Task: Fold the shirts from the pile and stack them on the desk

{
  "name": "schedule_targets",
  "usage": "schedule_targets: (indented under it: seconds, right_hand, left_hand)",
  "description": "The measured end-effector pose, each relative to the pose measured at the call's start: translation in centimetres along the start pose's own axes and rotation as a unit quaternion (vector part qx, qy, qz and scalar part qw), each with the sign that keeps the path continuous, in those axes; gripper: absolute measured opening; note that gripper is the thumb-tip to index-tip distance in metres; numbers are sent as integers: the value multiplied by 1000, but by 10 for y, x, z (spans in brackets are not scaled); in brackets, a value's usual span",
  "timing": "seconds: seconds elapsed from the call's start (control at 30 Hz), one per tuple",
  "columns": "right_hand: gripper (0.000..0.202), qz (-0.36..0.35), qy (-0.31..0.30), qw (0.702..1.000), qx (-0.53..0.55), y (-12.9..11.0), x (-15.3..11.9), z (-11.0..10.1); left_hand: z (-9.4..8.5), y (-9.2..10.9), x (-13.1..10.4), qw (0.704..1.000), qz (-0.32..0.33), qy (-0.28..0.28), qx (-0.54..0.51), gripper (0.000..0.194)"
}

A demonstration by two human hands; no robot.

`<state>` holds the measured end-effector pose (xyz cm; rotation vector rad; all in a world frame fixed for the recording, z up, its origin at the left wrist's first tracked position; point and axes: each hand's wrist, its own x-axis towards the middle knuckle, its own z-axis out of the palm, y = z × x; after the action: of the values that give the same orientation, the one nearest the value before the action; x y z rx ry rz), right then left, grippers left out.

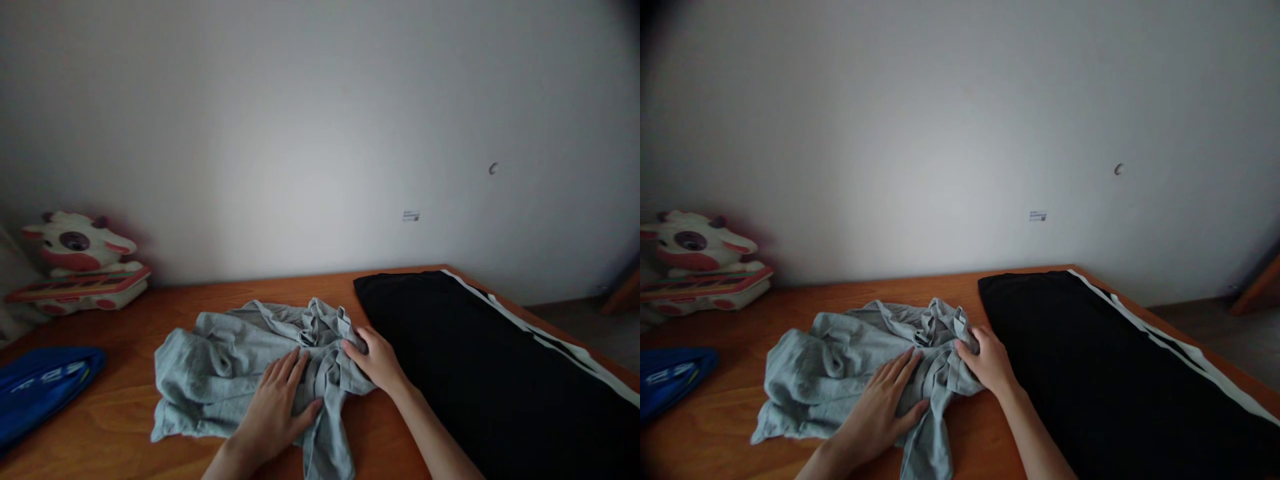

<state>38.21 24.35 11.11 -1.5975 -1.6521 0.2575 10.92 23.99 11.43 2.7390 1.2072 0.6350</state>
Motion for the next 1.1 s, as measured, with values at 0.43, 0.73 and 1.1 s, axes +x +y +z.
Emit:
schedule_targets:
  seconds: [0.43, 0.73, 1.1]
  right_hand:
    - [65, 43, -476, 814, 329, -51, -19, -3]
    - [29, -67, 74, 981, 168, -37, -5, 9]
    - [17, -14, -159, 987, -36, -47, -11, 8]
  left_hand:
    - [-31, -48, 13, 969, -14, -141, -203, 35]
    - [-30, -37, 10, 944, 11, -198, -263, 19]
    - [-26, -23, 10, 934, 54, -194, -296, 13]
